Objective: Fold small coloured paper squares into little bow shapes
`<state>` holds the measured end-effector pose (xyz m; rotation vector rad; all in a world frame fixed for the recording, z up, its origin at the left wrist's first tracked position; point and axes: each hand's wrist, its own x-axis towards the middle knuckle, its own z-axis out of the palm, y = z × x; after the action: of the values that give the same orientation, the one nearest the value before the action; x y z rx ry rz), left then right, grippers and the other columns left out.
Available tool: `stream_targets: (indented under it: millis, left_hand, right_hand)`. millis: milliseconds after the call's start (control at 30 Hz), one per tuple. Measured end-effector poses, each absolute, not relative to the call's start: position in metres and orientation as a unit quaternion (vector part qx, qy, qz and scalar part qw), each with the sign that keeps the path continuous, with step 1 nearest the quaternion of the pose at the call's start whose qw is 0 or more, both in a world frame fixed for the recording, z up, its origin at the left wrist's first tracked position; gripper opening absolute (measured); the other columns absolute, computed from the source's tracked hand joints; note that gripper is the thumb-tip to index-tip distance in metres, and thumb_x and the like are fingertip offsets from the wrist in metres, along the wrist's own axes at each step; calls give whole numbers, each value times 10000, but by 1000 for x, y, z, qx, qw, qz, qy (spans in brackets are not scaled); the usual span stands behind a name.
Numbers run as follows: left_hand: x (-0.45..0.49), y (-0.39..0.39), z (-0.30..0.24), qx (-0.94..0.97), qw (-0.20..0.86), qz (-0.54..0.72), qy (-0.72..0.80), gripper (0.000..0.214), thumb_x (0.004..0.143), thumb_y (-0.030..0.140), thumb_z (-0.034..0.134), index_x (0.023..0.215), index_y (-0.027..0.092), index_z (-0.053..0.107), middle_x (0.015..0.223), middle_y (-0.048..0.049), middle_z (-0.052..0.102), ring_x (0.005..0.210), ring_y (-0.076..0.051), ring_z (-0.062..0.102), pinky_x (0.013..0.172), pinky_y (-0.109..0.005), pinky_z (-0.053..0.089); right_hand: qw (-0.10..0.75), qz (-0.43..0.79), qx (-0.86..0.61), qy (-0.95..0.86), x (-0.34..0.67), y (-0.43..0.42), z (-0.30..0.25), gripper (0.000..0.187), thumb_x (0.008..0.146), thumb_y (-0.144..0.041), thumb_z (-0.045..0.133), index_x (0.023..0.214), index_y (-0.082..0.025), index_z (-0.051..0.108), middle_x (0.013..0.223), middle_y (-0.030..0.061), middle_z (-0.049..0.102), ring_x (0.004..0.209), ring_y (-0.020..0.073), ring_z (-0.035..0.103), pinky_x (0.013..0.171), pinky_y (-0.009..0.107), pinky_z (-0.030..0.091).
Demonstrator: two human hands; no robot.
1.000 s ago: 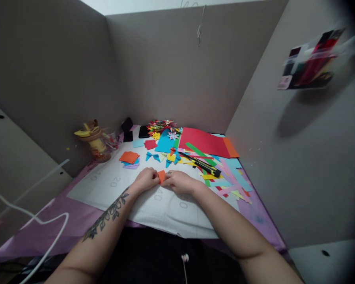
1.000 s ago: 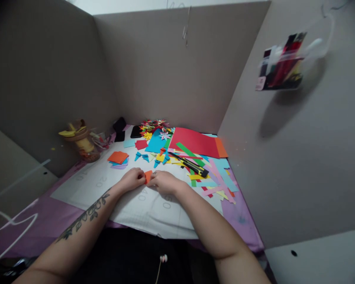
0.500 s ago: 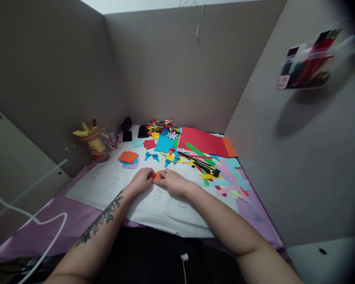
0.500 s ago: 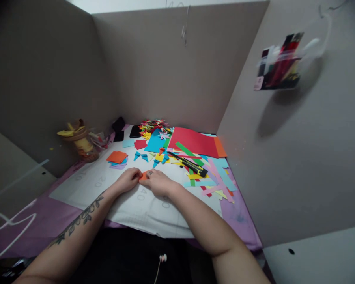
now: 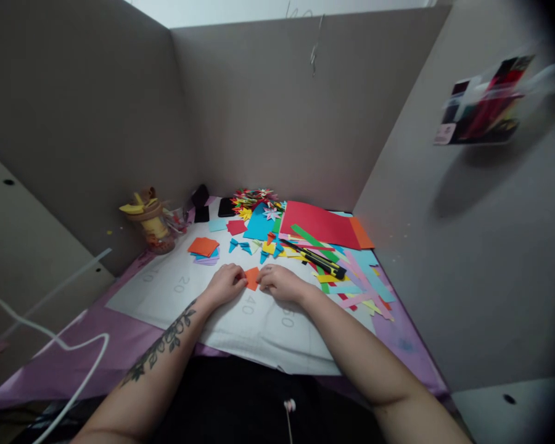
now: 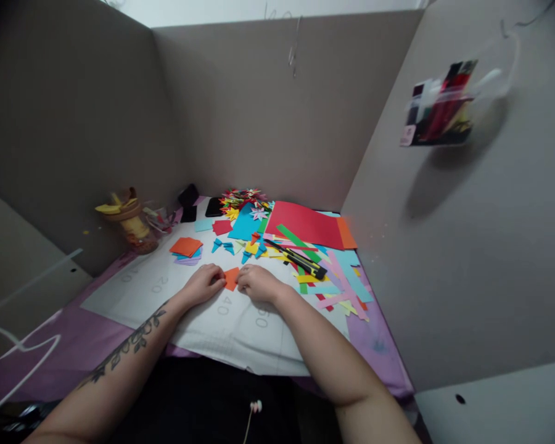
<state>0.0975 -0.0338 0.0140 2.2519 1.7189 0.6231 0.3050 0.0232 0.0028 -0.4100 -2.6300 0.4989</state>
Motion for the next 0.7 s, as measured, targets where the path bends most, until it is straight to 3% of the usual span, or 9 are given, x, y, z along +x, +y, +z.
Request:
stream_targets:
  millis: [167,333,533,633,700]
  left_hand:
    - [97,-34,11,773,114,218,585,133,760,234,460,757,189,585,781,-52,605,768,-191,526,722,-311,392]
    - [94,-32,7,754,130,266,586,227,836,258,372,793,182,582,809,-59,611,797,-193,540,748,-321,407]
    - [97,-40,15,692,180,405,570,263,875,299,337,918,168,561,945,-69,618,904,-179,557,817,-313,426]
    - [104,-45,18,674,243,430,549,195,852,309,404,908,175,533,933,-53,615,873,-164,571,771,-290,450]
    - [110,-47,19,666,288,445,525,167,824,308,461,914,175,506,895,-40,611,821,-152,581,725,-274,462]
  right_hand:
    - [222,139,-119,-958,306,25,3,278,755,-70,498,855,-213,715,1071,37,663,1061,195,542,960,373,385]
    - [237,174,-123,-948,307,22,5,386,738,-50,475,1013,-233,673,1046,24,674,1143,199,495,970,396,380]
    - [362,324,-218,-847,301,14,14,180,739,-134,528,821,-177,682,872,54,677,839,160,614,790,303,474]
    - [369,400,-271,-794,297,13,15,87,709,-145,552,747,-152,630,762,26,629,703,131,586,664,250,466]
    - [363,447,-276,-769,295,11,13,113,695,-143,551,798,-151,594,767,11,605,684,120,569,633,232,454]
